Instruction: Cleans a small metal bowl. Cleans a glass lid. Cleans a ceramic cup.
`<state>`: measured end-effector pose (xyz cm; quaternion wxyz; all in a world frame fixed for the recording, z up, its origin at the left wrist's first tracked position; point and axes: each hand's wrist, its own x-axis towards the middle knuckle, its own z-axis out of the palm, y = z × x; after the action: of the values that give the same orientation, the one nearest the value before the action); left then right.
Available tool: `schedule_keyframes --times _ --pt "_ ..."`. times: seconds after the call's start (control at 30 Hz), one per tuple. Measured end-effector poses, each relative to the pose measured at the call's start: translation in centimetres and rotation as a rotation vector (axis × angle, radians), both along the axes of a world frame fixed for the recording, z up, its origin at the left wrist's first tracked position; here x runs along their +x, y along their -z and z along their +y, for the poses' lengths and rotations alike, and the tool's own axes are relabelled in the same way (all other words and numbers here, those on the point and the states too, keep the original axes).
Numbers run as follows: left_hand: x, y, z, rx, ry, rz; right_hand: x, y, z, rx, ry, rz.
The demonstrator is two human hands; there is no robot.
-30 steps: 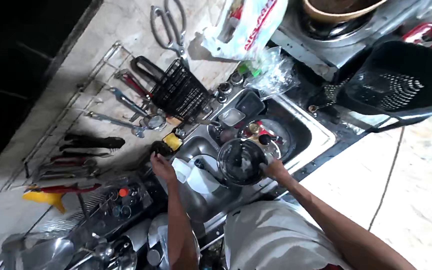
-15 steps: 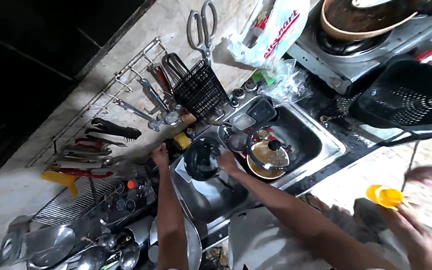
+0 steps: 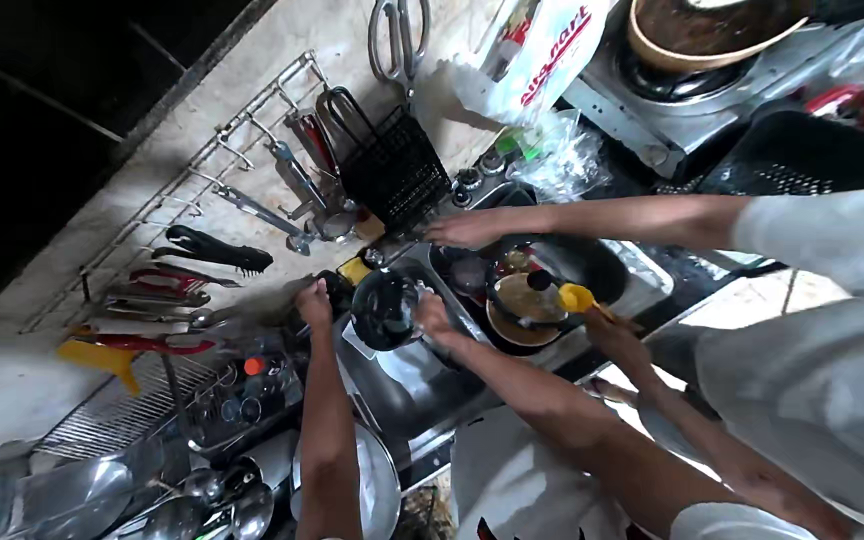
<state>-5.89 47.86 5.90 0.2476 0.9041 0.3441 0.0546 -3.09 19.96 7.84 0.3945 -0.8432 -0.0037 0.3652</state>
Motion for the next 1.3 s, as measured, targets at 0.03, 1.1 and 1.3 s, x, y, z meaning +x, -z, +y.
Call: schedule_keyframes --times 0.03,1.1,1.3 --pt "0.0 0.0 0.3 -0.001 0.006 -0.010 -0.1 0.6 -0.1 0.011 0.033 0.003" --pt "-9.1 1.8 -7.4 -0.134 0.105 -0.008 -9.4 2.5 -5.7 0.034 -0.063 0.225" --pt "-7.3 1.7 -7.5 -0.085 0.130 0.063 -9.0 2.5 -5.8 0.067 -0.017 0.236"
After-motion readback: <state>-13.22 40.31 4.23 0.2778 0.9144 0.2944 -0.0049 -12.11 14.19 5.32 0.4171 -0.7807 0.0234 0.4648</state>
